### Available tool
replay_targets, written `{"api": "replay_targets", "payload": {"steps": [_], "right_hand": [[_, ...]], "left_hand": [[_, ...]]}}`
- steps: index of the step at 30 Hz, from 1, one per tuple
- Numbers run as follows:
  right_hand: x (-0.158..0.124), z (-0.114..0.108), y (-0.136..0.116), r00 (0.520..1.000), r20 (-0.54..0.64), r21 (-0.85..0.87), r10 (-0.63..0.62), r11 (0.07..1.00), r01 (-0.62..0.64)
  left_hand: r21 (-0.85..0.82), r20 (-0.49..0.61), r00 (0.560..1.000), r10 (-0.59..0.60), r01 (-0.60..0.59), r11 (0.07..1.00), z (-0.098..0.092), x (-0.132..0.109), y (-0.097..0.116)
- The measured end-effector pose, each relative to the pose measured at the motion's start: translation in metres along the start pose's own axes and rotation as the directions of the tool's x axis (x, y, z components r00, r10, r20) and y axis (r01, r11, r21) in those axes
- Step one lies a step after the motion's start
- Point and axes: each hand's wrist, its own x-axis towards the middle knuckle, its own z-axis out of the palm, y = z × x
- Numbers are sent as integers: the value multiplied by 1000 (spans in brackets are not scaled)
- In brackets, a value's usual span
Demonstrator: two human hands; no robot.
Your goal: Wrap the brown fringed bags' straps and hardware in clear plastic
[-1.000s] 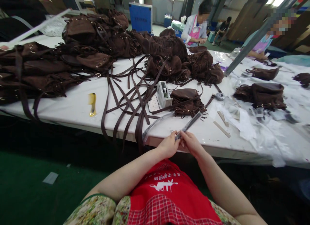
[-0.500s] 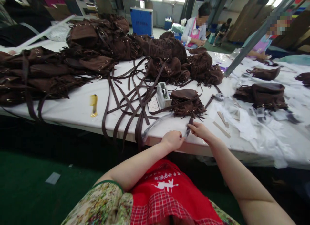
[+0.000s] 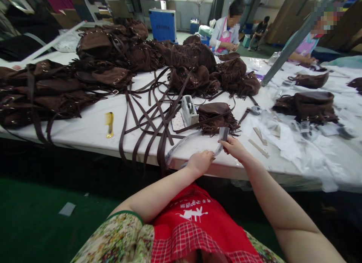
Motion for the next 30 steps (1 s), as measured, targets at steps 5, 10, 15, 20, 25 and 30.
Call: {"api": "replay_targets", "payload": {"steps": [5,10,15,20,25,30], "right_hand": [[5,13,10,973,200,-667,-117,712,222],[3,17,6,950,241,-710,-198,631,311],[5,16,-8,999,4,-596,-42,802,36],[18,32,-10,981,49,-699,189,708,-101],[20,33,-5,974,124,-714,189,699,-45],[6,36,-7,983,84,-779,165,626,-38]], "left_hand": [[-85,-91,990,-111,103,991,-1,21,-3],[-36,8,992,-124,124,992,1,40,-11],[0,-18,979,-203,203,979,8,41,-10],[-7,-29,995,-99,99,995,18,32,-2],[-105,-42,990,-133,128,986,20,17,-8],[-91,-20,997,69,-71,993,24,9,-17]]}}
